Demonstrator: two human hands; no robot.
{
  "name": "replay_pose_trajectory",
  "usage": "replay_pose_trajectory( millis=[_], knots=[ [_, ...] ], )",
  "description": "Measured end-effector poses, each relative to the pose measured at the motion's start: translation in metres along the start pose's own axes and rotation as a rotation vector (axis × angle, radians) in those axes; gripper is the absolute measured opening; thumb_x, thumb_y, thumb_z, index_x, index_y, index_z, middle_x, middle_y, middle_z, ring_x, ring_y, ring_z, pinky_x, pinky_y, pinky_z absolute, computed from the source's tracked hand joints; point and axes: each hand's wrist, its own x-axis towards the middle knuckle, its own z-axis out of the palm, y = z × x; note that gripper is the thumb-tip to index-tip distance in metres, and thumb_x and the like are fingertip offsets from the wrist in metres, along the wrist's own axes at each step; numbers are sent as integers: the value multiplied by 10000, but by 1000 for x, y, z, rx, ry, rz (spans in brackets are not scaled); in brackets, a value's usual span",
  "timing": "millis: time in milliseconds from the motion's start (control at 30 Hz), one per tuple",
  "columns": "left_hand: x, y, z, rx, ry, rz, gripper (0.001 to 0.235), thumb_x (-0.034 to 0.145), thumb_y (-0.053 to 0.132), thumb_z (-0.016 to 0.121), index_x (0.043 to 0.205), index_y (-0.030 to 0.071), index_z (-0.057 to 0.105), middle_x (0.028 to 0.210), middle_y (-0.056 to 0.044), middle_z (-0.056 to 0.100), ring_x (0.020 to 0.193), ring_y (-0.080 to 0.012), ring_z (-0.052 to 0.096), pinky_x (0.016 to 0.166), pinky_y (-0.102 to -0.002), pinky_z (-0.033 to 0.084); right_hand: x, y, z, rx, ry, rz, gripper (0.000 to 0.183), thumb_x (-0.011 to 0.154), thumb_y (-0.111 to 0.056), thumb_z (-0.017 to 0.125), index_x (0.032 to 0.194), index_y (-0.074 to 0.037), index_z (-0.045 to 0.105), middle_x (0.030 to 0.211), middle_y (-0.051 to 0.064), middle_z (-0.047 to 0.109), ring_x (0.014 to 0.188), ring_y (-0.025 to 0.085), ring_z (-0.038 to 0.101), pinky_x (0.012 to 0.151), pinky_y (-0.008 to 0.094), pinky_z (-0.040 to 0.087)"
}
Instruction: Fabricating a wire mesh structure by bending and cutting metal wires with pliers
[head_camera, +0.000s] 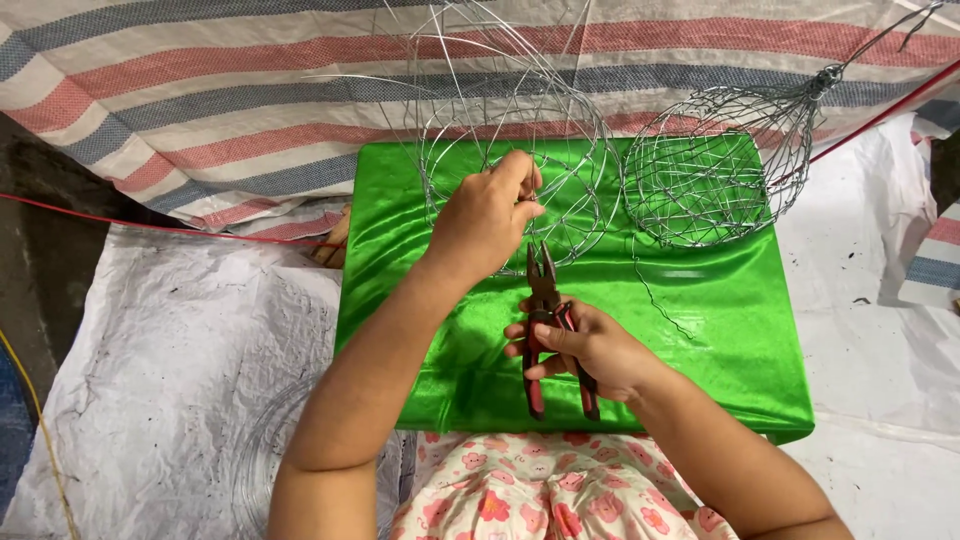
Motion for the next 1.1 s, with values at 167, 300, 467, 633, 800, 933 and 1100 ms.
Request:
replay_pose_trajectory(
  millis=[167, 300, 467, 633, 800, 933, 1100],
  knots=[
    [-2, 0, -1, 3, -9, 9, 277, 853, 6, 777, 1027, 62, 570, 837, -161, 718, 837, -354, 747, 741, -451, 613, 5, -2, 1, 9, -16, -12, 393, 959, -72, 632, 1304, 71, 511, 993, 278, 710, 810, 357, 756, 481, 375, 660],
    [-2, -6, -2, -13, -5, 0, 268, 854, 11, 781, 1019, 65, 577, 836, -148, 718, 837, -342, 748, 745, -443, 614, 7, 0, -14, -15, 5, 4, 272, 983, -91, 631, 1194, 62, 553, 875, 260, 704, 675, 332, 742, 301, 291, 533],
    [-4, -7, -7, -32, -18, -1, 254, 856, 8, 781, 1008, 56, 584, 822, -154, 713, 826, -350, 744, 735, -448, 610, 3, -12, -14, 16, -41, 14, 223, 972, -60, 632, 1139, 51, 535, 802, 229, 639, 634, 342, 710, 262, 275, 460],
    [-7, -7, -11, -39, -41, -1, 236, 860, -6, 775, 1003, 46, 595, 825, -160, 712, 820, -352, 743, 726, -446, 607, 5, -14, -24, 12, -94, 17, 177, 974, -31, 614, 1100, 53, 522, 777, 213, 605, 601, 333, 698, 248, 252, 423],
    [-8, -1, -17, -69, -74, -14, 239, 845, -4, 782, 1002, 34, 606, 832, -180, 721, 833, -374, 743, 731, -467, 610, 9, -13, -44, -127, -146, 0, 166, 948, 10, 620, 1081, 64, 536, 720, 220, 592, 538, 336, 691, 241, 252, 405],
    [-9, -2, -18, -69, -70, 3, 240, 847, -4, 781, 997, 42, 600, 838, -173, 725, 830, -367, 744, 727, -462, 609, 8, -22, -47, -231, -142, -7, 159, 942, 13, 640, 1056, 66, 542, 717, 220, 611, 509, 308, 666, 250, 251, 393],
    [-10, -3, -16, -81, -88, -24, 227, 851, -7, 776, 999, 49, 612, 846, -168, 734, 832, -350, 748, 734, -450, 617, 10, -24, -51, -260, -157, -14, 163, 938, 34, 633, 1058, 79, 532, 680, 223, 610, 439, 273, 615, 240, 253, 378]
  ],
)
